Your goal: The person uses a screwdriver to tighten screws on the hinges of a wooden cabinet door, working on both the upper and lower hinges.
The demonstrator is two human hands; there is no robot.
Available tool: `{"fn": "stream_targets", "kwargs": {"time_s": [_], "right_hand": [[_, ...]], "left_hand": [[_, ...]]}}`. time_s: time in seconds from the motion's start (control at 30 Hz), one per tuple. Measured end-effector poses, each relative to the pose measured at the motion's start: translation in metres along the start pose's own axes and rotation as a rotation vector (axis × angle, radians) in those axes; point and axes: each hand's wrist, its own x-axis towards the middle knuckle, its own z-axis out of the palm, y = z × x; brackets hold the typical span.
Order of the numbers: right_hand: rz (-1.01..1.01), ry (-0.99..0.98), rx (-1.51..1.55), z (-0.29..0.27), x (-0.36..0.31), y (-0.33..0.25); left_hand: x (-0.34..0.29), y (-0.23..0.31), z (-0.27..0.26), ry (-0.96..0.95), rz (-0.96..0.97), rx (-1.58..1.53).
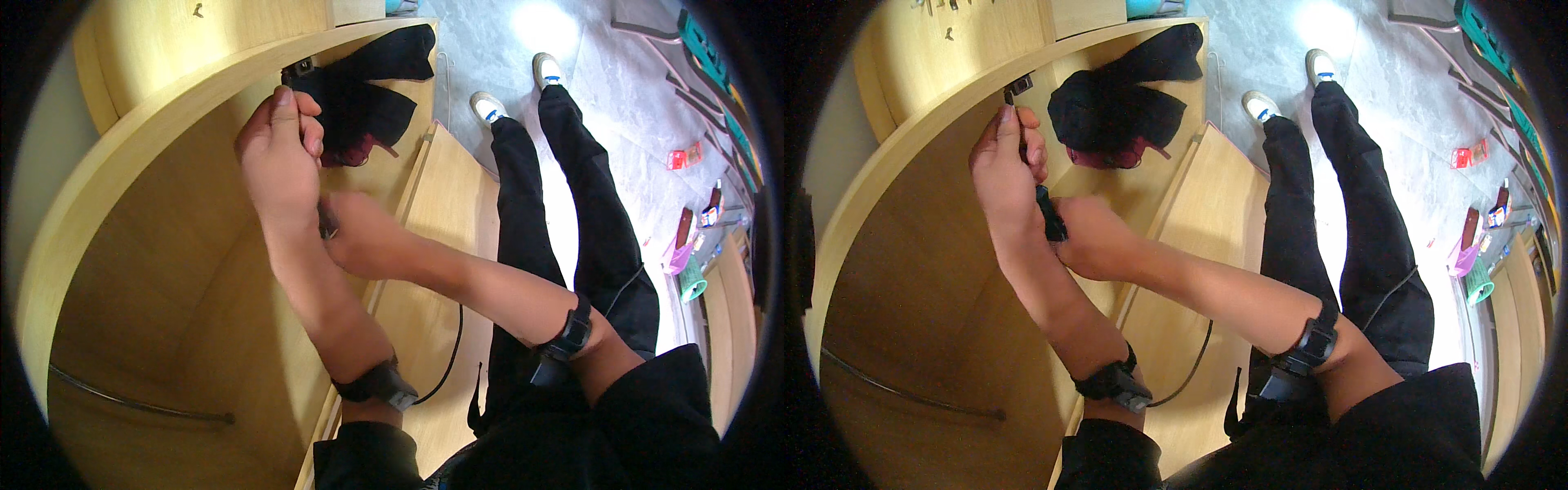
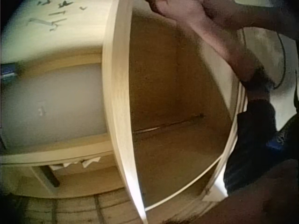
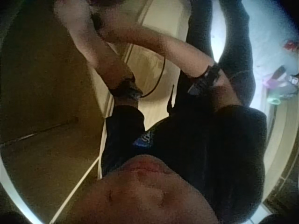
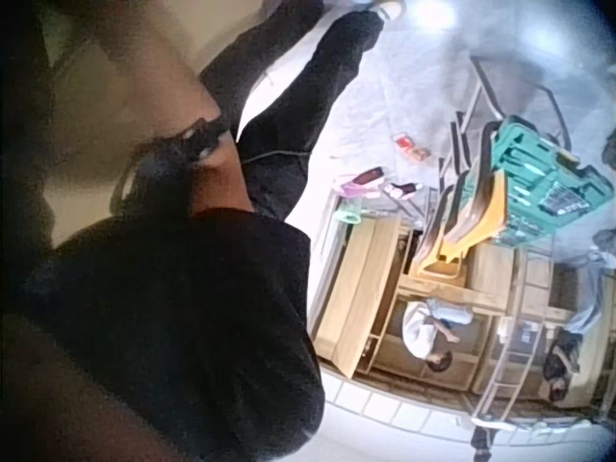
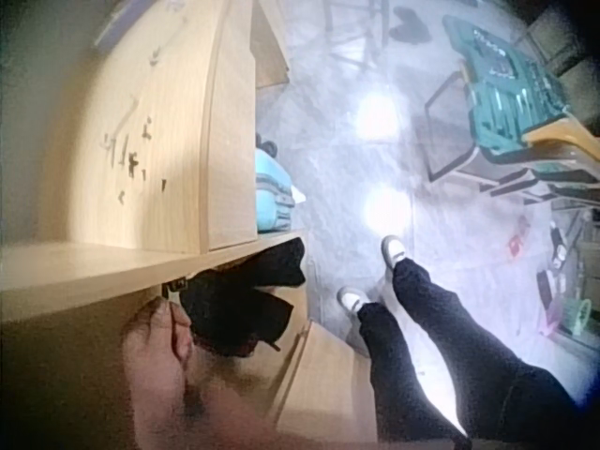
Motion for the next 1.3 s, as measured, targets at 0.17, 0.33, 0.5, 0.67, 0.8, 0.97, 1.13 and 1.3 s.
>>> {"fn": "stream_targets", "kwargs": {"time_s": [0.17, 0.33, 0.5, 0.67, 0.8, 0.97, 1.13, 1.3], "right_hand": [[-0.108, -0.066, 0.536, -0.003, 0.0, 0.03], [-0.074, 0.154, 0.205, 0.0, -0.006, 0.018], [-0.185, 0.294, 0.118, 0.005, -0.004, 0.023], [-0.172, -0.239, 0.42, -0.015, 0.003, 0.04], [0.0, -0.149, 0.021, -0.027, -0.001, 0.012], [-0.11, 0.081, -0.057, -0.016, -0.004, 0.011], [-0.197, -0.067, 0.253, -0.026, -0.01, 0.016], [-0.235, -0.08, 0.167, -0.03, -0.006, 0.018]], "left_hand": [[0.001, 0.001, -0.001, -0.136, -0.083, -0.217], [-0.002, 0.006, 0.014, 0.057, -0.012, -0.185], [0.0, 0.0, 0.012, 0.08, 0.049, -0.233], [0.002, -0.001, 0.004, -0.012, 0.035, -0.2], [0.0, -0.001, 0.005, -0.013, 0.069, -0.152], [-0.007, -0.007, 0.011, 0.081, 0.151, -0.078], [-0.003, -0.009, 0.002, 0.008, 0.114, -0.102], [-0.002, -0.009, 0.003, -0.042, 0.07, -0.103]]}}
